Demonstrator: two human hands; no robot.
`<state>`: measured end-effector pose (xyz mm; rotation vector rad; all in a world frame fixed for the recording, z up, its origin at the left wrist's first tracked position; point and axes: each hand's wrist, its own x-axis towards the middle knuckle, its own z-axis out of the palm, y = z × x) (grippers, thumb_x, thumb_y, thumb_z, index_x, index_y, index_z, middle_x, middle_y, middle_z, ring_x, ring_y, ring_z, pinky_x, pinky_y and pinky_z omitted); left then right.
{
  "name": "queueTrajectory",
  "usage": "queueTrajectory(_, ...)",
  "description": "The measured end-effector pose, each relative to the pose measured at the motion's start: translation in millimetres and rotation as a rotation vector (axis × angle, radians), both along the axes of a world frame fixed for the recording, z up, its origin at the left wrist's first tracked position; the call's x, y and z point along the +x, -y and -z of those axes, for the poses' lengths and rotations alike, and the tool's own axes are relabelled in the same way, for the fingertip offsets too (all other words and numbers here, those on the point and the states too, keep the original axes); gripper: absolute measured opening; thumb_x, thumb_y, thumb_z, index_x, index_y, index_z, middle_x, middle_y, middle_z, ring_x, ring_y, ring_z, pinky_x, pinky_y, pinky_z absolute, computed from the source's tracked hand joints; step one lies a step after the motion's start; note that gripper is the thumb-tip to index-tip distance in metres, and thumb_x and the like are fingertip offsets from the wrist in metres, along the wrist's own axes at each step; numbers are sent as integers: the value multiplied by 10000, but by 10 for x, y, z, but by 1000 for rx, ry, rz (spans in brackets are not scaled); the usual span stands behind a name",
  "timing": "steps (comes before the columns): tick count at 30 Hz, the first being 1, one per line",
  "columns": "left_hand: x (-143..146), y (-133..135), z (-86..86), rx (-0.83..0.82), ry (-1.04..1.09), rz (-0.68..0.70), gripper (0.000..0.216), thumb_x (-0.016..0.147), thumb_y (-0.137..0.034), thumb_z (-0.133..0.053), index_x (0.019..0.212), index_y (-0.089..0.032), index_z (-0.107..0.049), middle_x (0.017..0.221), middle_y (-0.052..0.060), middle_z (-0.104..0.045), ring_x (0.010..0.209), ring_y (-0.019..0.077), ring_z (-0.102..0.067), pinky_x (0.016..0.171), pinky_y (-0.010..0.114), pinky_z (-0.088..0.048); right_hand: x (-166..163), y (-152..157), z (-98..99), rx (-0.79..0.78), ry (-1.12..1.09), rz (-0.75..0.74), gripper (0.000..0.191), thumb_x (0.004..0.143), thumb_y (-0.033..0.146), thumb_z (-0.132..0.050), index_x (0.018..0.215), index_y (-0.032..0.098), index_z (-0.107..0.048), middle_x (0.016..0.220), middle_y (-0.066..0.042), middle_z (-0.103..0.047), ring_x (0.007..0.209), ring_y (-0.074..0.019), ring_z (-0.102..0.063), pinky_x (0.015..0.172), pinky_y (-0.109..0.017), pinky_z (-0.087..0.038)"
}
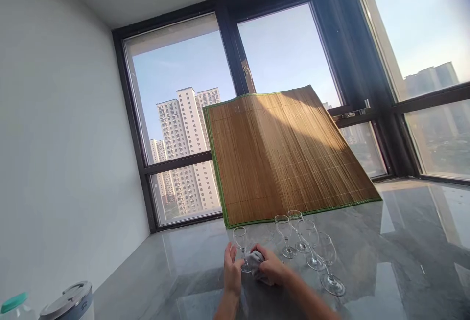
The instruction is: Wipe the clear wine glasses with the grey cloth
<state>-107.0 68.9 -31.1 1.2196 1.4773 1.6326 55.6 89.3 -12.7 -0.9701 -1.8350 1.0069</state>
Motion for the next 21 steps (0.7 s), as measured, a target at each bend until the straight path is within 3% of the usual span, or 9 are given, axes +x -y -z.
queueTrajectory(3, -23, 11, -28, -18, 79, 44, 700, 677, -211, -543, 1364, -204, -414, 1359, 143, -626, 1271, 240, -593, 973, 336, -529, -67, 222, 12, -28, -1, -139, 409, 505, 93, -480, 886, 188, -594, 709, 40, -619, 686, -143, -569, 575, -189, -398)
queueTrajectory(5, -2, 23, -40, 2, 97, 53, 623, 706, -257, -570, 1316, -212, -449, 1217, 119, -699, 1121, 223, -677, 898, 323, -551, -46, 400, 40, 41, 21, -170, 411, 546, 83, -496, 924, 193, -617, 795, 21, -668, 745, -154, -595, 640, -205, -424)
queueTrajectory(8, 46, 46, -45, 49, 45, 30, 495, 682, -255, -626, 1166, -209, -534, 925, 49, -728, 882, 195, -707, 819, 305, -544, 63, 661, 77, 226, 158, -104, 472, 603, 68, -502, 1030, 216, -639, 963, -26, -712, 890, -197, -633, 787, -260, -452)
queueTrajectory(11, 83, 74, -43, 96, -43, -52, 348, 672, -264, -650, 1011, -213, -586, 753, -21, -631, 701, 157, -637, 726, 281, -519, 168, 852, 60, 327, 339, -2, 522, 620, 77, -510, 1103, 235, -630, 1046, -62, -710, 961, -240, -647, 835, -303, -454)
queueTrajectory(15, 87, 92, -45, 146, -139, -179, 296, 704, -353, -597, 969, -222, -577, 715, -51, -551, 601, 139, -559, 640, 279, -483, 191, 1003, -60, 458, 403, 44, 478, 598, 102, -508, 1043, 232, -626, 985, -61, -712, 921, -249, -647, 789, -307, -452)
queueTrajectory(18, 53, 80, -40, 154, -134, -227, 342, 710, -393, -556, 1010, -230, -544, 747, -44, -572, 624, 151, -593, 663, 289, -494, 162, 1094, -155, 680, 316, 67, 387, 589, 139, -535, 961, 220, -605, 914, -59, -703, 890, -245, -623, 734, -300, -439)
queueTrajectory(21, 10, 60, -25, 143, -102, -225, 393, 713, -422, -547, 1049, -222, -513, 780, -25, -604, 603, 158, -603, 633, 294, -494, 155, 1183, -236, 1011, 152, 31, 261, 804, 309, -507, 1041, 220, -571, 813, -52, -686, 725, -217, -596, 605, -288, -406)
